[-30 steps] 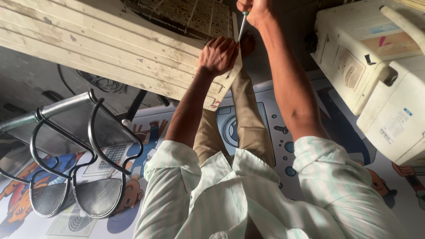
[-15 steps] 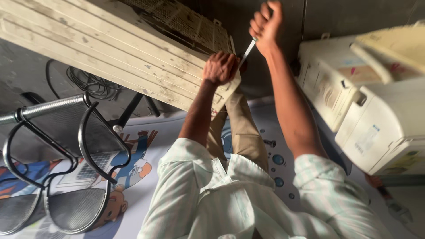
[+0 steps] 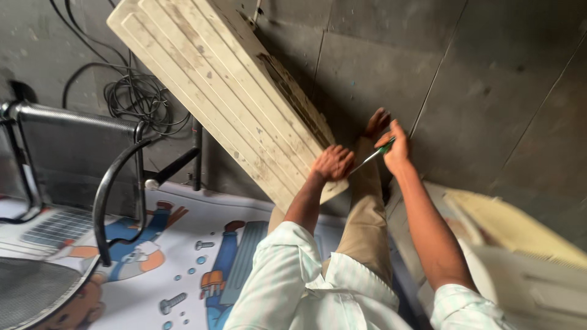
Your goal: The person works on a split air conditioner indoor unit placed on the floor, first handling the open unit, then using a screwdriver to unscrew and pry the plastic cover from multiple sides. They reposition the unit, remove the front panel, and continue unscrewing internal components.
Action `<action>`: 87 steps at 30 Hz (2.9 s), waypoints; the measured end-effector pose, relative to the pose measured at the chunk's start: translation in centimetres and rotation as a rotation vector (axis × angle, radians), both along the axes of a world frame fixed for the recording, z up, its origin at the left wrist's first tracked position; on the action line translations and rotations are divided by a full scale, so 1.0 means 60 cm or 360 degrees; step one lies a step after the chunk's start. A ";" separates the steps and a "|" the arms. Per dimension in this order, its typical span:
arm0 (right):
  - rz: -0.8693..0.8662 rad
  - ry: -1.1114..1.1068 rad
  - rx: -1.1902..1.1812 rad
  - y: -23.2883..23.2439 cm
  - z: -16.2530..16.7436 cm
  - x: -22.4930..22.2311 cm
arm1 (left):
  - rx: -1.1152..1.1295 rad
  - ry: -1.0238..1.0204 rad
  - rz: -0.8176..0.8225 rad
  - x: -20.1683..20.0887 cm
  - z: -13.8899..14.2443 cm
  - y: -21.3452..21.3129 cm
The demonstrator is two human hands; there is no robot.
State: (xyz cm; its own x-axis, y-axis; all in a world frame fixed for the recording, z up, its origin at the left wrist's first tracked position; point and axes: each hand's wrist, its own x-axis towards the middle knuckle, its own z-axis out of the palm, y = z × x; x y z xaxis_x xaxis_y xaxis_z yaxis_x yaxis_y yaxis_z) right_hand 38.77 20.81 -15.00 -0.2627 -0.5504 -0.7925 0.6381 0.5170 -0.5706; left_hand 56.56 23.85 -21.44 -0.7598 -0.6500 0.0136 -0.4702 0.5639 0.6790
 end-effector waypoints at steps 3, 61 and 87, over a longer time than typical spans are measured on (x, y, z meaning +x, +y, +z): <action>0.0483 0.0189 0.0194 -0.053 0.001 0.033 | 0.0041 -0.0045 0.0016 0.014 0.016 -0.011; 0.2861 -0.1213 0.0333 -0.170 -0.468 -0.080 | -0.1094 -0.0620 0.3060 -0.023 -0.138 0.145; 0.3396 -0.0454 -0.0605 -0.072 -0.323 -0.181 | -0.0137 -0.0604 0.3957 0.155 -0.223 0.355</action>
State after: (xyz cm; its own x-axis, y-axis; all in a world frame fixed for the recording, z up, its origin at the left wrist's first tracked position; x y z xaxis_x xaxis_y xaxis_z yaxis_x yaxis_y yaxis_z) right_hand 27.89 16.52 -34.40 0.8548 0.1309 -0.5021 -0.5177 0.2805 -0.8083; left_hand 65.88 45.17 -34.84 0.9822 0.0504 0.1811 -0.0421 -0.8799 0.4733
